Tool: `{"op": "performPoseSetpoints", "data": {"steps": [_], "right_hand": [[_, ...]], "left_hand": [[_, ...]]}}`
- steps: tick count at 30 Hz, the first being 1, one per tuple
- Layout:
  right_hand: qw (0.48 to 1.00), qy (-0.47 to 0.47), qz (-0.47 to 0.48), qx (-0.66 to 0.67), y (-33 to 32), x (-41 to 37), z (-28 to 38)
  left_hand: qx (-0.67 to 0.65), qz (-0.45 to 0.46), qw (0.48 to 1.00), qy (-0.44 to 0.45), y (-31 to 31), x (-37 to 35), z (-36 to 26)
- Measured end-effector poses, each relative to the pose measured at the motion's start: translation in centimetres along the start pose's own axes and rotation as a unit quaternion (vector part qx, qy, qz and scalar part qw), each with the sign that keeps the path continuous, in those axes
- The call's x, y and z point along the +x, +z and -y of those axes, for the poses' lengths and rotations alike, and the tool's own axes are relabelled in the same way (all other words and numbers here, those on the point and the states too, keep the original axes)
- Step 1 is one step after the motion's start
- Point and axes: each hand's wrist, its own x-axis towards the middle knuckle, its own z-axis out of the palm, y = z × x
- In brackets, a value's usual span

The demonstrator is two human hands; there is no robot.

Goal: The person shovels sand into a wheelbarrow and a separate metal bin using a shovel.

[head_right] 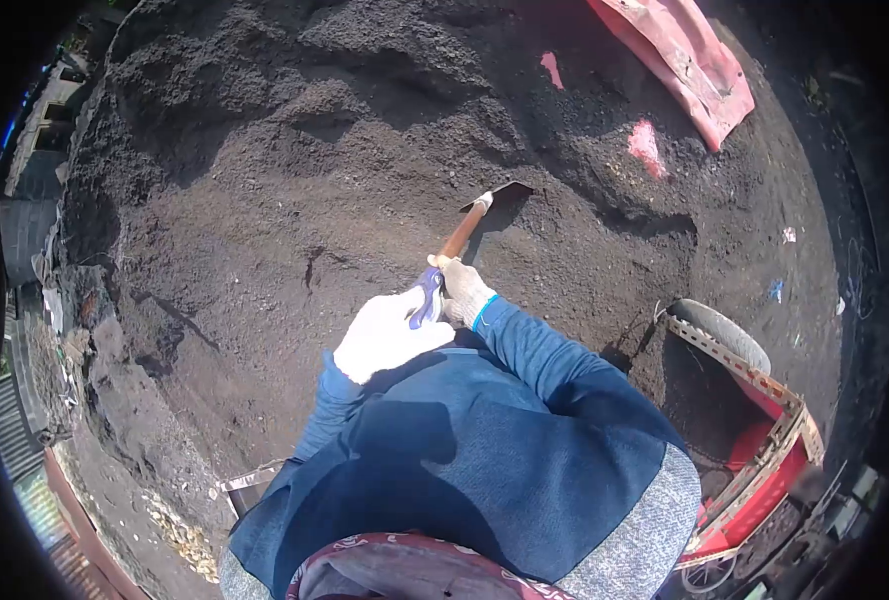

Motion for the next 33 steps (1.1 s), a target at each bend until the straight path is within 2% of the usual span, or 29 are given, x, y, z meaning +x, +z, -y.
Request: {"op": "performPoseSetpoints", "data": {"steps": [1,2,4,6,7,10,13,14,16,18,19,20,23,27,29,31,32,33], "right_hand": [[1.000,0.019,0.015,-0.013,0.0,-1.1,-0.2],[0.999,0.039,0.026,-0.026,-0.3,-1.8,-0.2],[0.993,0.069,0.053,-0.074,-2.3,-0.1,-0.9],[0.989,0.082,0.071,-0.100,-2.8,0.2,-1.2],[0.982,0.097,0.054,-0.153,-3.1,0.5,-1.2],[0.961,0.078,0.056,-0.260,-2.0,0.5,-1.7],[0.959,0.115,0.077,-0.246,-0.6,-0.2,-3.1],[0.959,0.128,0.074,-0.243,0.0,-1.1,-3.6],[0.954,0.100,0.071,-0.275,-0.6,-0.9,-4.6],[0.945,-0.012,0.082,-0.318,-0.1,-3.1,-5.8],[0.937,-0.020,0.091,-0.336,-1.0,-2.6,-5.9],[0.954,-0.032,0.083,-0.287,-1.8,-1.9,-6.2],[0.897,-0.100,0.140,-0.408,-6.0,4.2,-5.7],[0.963,-0.071,0.136,-0.220,-5.9,5.9,-6.3],[0.953,-0.082,0.184,-0.227,-6.0,7.8,-6.6],[0.881,-0.172,0.288,-0.334,-7.9,13.3,-6.7],[0.954,-0.028,0.202,-0.219,-5.6,9.3,-7.0],[0.966,-0.010,0.181,-0.185,-4.4,7.2,-7.9]], "left_hand": [[-0.042,0.009,0.999,-0.008,0.1,-0.2,0.6],[-0.026,0.003,0.999,-0.030,0.4,-0.7,1.2],[0.046,-0.058,0.995,0.066,2.7,-1.5,4.5],[0.045,-0.072,0.995,0.048,3.2,-2.5,5.2],[0.045,-0.080,0.995,0.039,3.6,-3.1,5.5],[-0.003,-0.161,0.986,0.040,4.1,-4.7,6.4],[0.028,-0.200,0.979,0.013,4.6,-6.4,8.0],[-0.011,-0.175,0.984,-0.007,4.9,-6.7,8.5],[0.019,-0.170,0.985,-0.019,4.7,-7.8,8.1],[0.021,-0.160,0.987,-0.021,5.2,-8.5,8.1],[0.015,-0.158,0.987,-0.009,5.5,-8.8,8.1],[0.022,-0.162,0.986,-0.009,5.7,-9.2,7.9],[0.019,-0.176,0.984,0.001,6.8,-9.6,8.0],[0.032,-0.203,0.979,0.013,5.9,-10.8,7.4],[0.022,-0.201,0.979,0.008,6.0,-10.8,8.1],[0.004,-0.210,0.978,0.000,5.9,-11.5,8.6],[0.003,-0.220,0.976,0.000,6.0,-11.3,9.3],[0.003,-0.232,0.973,0.006,6.6,-11.0,10.2]]}}
